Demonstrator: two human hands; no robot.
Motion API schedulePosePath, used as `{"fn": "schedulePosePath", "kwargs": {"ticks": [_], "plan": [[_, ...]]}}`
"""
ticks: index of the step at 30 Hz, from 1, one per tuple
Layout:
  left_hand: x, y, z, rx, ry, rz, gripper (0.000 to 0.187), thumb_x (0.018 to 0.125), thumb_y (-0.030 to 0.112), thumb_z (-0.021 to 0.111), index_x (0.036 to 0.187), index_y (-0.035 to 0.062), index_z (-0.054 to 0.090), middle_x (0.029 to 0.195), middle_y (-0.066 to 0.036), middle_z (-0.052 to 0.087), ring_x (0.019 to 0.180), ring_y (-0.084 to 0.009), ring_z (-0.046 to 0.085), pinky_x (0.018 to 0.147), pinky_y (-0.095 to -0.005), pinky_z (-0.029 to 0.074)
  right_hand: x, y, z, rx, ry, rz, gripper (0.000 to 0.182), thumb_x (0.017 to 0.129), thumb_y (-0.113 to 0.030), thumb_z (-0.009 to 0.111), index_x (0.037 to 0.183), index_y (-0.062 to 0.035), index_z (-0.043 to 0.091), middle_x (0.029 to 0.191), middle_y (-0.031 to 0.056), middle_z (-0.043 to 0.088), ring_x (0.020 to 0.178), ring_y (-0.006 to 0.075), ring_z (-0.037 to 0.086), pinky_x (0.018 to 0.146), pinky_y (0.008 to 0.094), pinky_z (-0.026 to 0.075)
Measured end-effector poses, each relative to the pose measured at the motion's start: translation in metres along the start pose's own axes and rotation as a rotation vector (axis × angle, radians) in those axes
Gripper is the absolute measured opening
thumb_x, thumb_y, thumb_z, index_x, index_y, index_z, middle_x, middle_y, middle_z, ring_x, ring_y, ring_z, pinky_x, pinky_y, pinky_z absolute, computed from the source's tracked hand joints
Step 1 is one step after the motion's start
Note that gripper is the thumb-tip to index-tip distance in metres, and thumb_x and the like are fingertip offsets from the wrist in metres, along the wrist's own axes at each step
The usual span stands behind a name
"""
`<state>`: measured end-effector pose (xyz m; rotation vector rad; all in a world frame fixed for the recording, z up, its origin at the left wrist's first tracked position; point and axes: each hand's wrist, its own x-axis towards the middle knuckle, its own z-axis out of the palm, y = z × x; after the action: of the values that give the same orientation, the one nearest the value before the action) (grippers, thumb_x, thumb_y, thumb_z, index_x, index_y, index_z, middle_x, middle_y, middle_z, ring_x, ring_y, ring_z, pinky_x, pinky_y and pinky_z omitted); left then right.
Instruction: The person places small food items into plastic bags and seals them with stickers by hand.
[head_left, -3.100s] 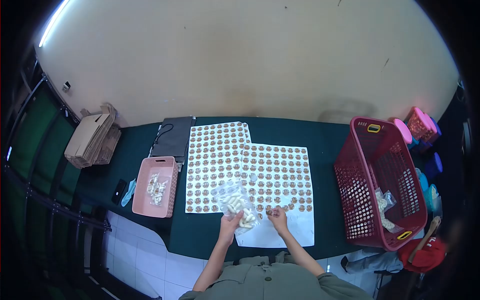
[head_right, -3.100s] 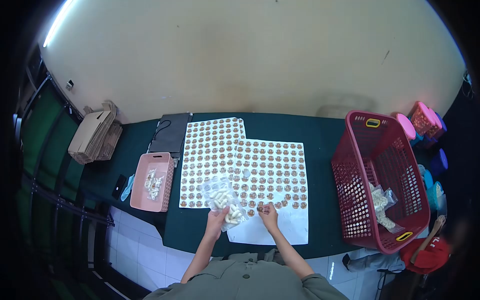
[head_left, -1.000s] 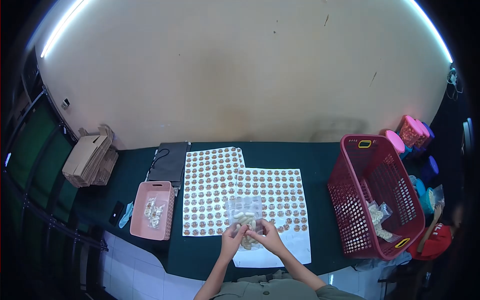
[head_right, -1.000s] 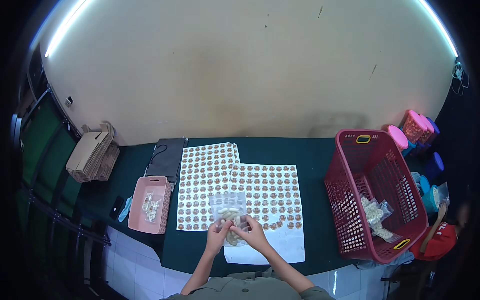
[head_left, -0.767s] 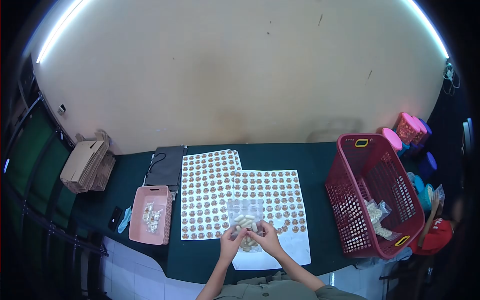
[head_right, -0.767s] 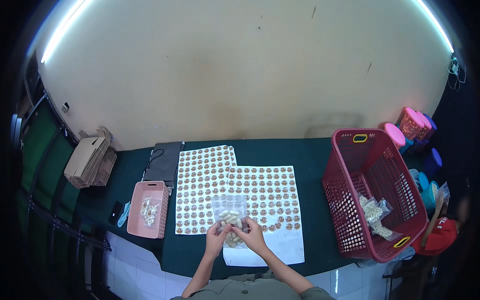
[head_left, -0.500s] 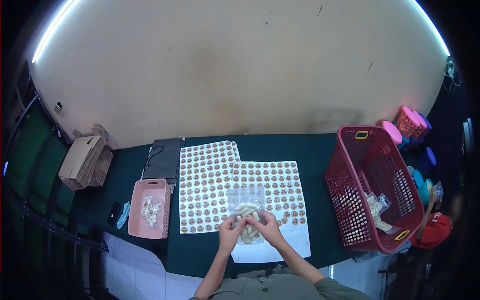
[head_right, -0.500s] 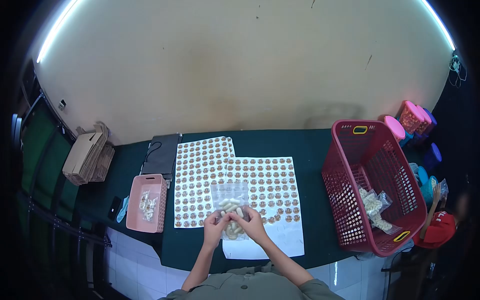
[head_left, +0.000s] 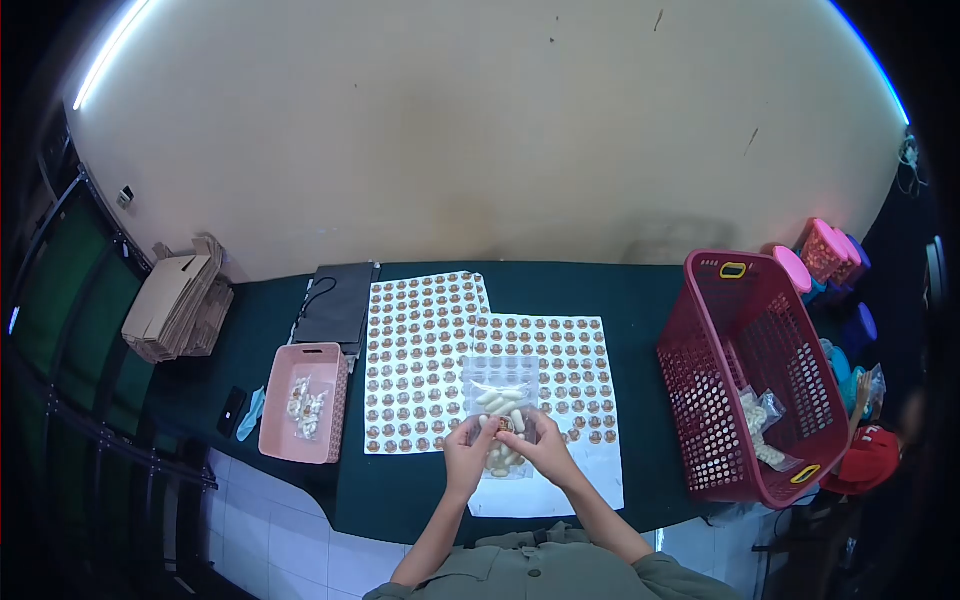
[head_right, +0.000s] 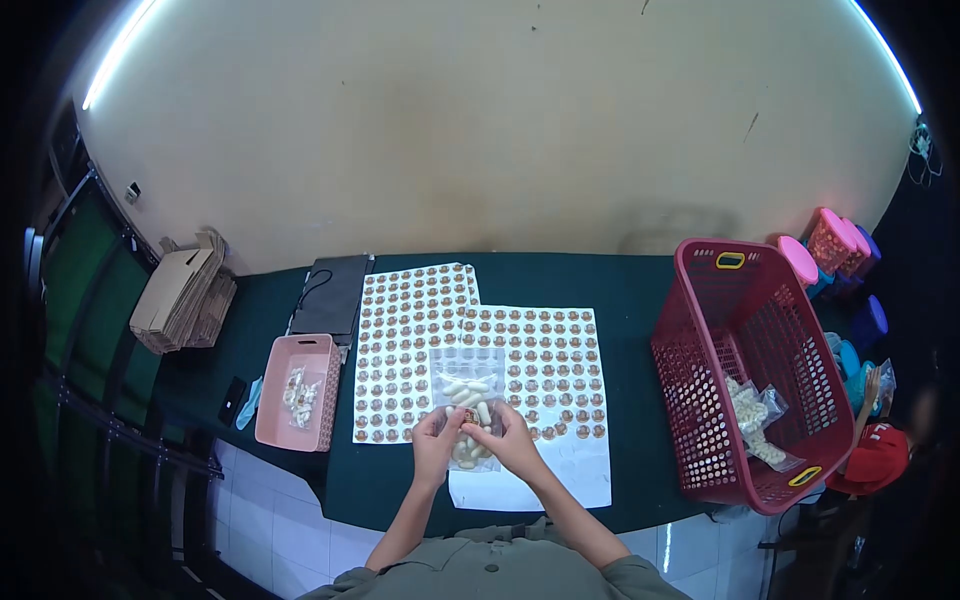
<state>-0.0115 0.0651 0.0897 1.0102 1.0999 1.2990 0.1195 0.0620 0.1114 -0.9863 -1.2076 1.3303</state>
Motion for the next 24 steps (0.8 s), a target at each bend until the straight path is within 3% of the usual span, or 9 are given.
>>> {"fn": "schedulePosePath", "kwargs": {"ticks": [4,7,10,15,17,20,24], "plan": [[-0.006,-0.003,0.004,-0.046,-0.043,-0.004,0.026,0.084,0.019,0.058,0.099,-0.0022,0.058,0.083,-0.002,0.060,0.072,-0.0034,0.052,0.061,-0.0168,0.042,0.002,-0.001,-0.006,0.012,-0.033,0.032,0.024,0.079,-0.014,0.063,0.096,0.0015,0.056,0.083,0.0031,0.060,0.072,0.0061,0.055,0.061,0.0194,0.044],[-0.012,0.008,0.004,-0.031,-0.108,0.002,0.028,0.083,0.017,0.059,0.103,-0.0013,0.056,0.087,-0.002,0.060,0.074,-0.0035,0.052,0.063,-0.0174,0.042,0.003,0.004,-0.010,-0.029,0.123,0.039,0.020,0.078,-0.018,0.064,0.086,0.0005,0.061,0.068,-0.0002,0.058,0.059,0.0028,0.049,0.051,0.0180,0.037],[-0.013,0.010,-0.001,-0.011,-0.181,-0.024,0.029,0.082,0.013,0.060,0.106,-0.0013,0.055,0.089,-0.003,0.059,0.078,-0.0040,0.053,0.067,-0.0185,0.043,0.000,0.003,-0.008,-0.063,0.138,0.018,0.019,0.079,-0.018,0.063,0.084,0.0002,0.062,0.066,-0.0013,0.057,0.056,0.0018,0.046,0.048,0.0175,0.034],[-0.017,0.017,-0.009,-0.059,-0.240,-0.038,0.032,0.081,0.014,0.061,0.107,-0.0039,0.054,0.091,-0.004,0.059,0.079,-0.0046,0.053,0.068,-0.0188,0.043,-0.004,0.005,-0.004,0.012,0.131,0.055,0.021,0.080,-0.019,0.062,0.087,0.0003,0.061,0.066,-0.0018,0.056,0.056,0.0016,0.045,0.049,0.0174,0.035],[-0.015,0.011,-0.010,-0.021,-0.174,-0.012,0.032,0.081,0.015,0.062,0.105,-0.0036,0.055,0.088,-0.003,0.060,0.076,-0.0043,0.054,0.065,-0.0185,0.043,-0.004,-0.002,-0.001,0.051,0.108,0.080,0.021,0.080,-0.019,0.062,0.088,0.0004,0.060,0.066,-0.0021,0.056,0.056,0.0015,0.045,0.048,0.0175,0.034],[-0.013,0.012,-0.007,0.038,-0.051,0.039,0.031,0.079,0.017,0.064,0.102,-0.0027,0.058,0.080,-0.003,0.061,0.069,-0.0036,0.054,0.058,-0.0182,0.043,-0.008,-0.008,-0.002,0.005,-0.143,0.012,0.030,0.081,-0.016,0.061,0.105,-0.0002,0.050,0.097,0.0063,0.056,0.085,0.0084,0.053,0.071,0.0223,0.045],[-0.009,0.011,-0.008,0.227,0.045,0.194,0.028,0.078,0.019,0.065,0.097,-0.0013,0.061,0.072,-0.003,0.062,0.059,-0.0027,0.053,0.049,-0.0178,0.041,-0.010,-0.018,-0.002,-0.007,-0.199,0.065,0.032,0.080,-0.012,0.061,0.107,-0.0007,0.048,0.099,0.0048,0.053,0.089,0.0098,0.051,0.075,0.0240,0.044]]}}
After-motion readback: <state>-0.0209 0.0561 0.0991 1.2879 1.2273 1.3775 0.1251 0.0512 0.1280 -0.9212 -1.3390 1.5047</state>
